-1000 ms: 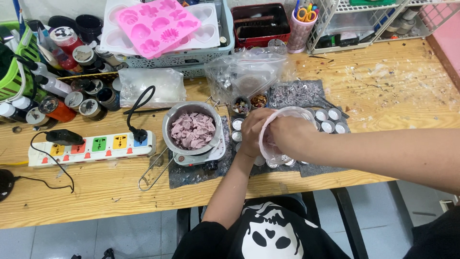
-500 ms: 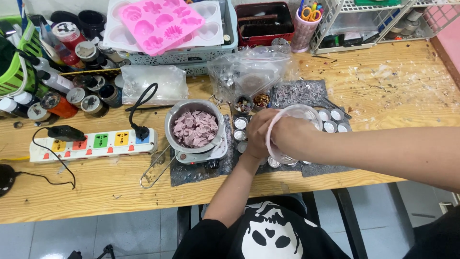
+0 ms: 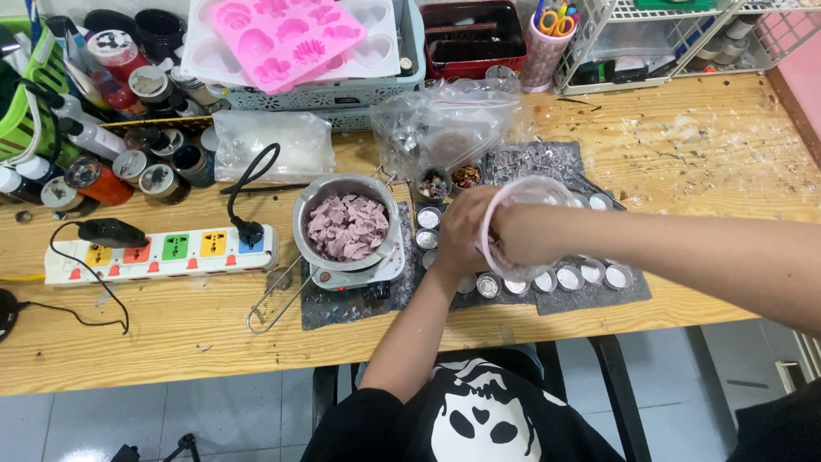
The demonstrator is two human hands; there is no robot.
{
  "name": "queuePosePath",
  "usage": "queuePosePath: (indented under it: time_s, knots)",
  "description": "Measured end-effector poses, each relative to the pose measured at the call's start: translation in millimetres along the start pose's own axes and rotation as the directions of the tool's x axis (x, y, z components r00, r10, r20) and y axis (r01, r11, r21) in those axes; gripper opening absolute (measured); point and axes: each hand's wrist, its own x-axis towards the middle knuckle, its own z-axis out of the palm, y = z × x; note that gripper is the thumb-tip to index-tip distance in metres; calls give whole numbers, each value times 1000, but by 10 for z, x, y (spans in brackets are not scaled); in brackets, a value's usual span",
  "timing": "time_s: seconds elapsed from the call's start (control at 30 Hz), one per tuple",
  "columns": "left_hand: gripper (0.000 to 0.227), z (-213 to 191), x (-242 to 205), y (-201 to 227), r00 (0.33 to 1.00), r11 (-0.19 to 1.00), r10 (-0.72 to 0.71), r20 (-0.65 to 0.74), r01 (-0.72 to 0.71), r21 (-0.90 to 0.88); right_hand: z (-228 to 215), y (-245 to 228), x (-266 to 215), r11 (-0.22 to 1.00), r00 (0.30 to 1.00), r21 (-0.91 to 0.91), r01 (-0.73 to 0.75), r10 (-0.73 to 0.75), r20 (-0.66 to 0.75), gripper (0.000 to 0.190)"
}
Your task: The recorder is preparing wax chunks by scooping them into a melting pot and organizing small candle tins.
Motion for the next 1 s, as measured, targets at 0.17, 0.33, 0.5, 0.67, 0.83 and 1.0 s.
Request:
queuePosePath:
  time_s: [0.17,0.33,0.5,0.67,0.83,1.0]
  knots:
    - [82,12,-3,19,991,991,-137,-11,137,-6,-189,318,-2,926,994,365,91,-107,24,20]
    - [96,1,17,20,978,958,-206,-33,209,196,-367,587,-144,643,925,758,-105,-217,313,29]
    - [102,1,91,107,957,951,-288,-46,291,102,-609,491,-631,466,965,865,-186,-77,250,24]
    - [100,-15,184,179,923,923,-383,-32,384,38,-545,621,-582,453,972,876,-166,-72,222,27]
    - [101,6,237,210,910,915,-403,-101,402,-37,-648,745,-364,464,965,886,-18,-222,136,45]
    - [81,153,-62,8,771,765,-637,-2,632,-127,-1235,-128,-577,696,1000,718,-6,10,-2,33]
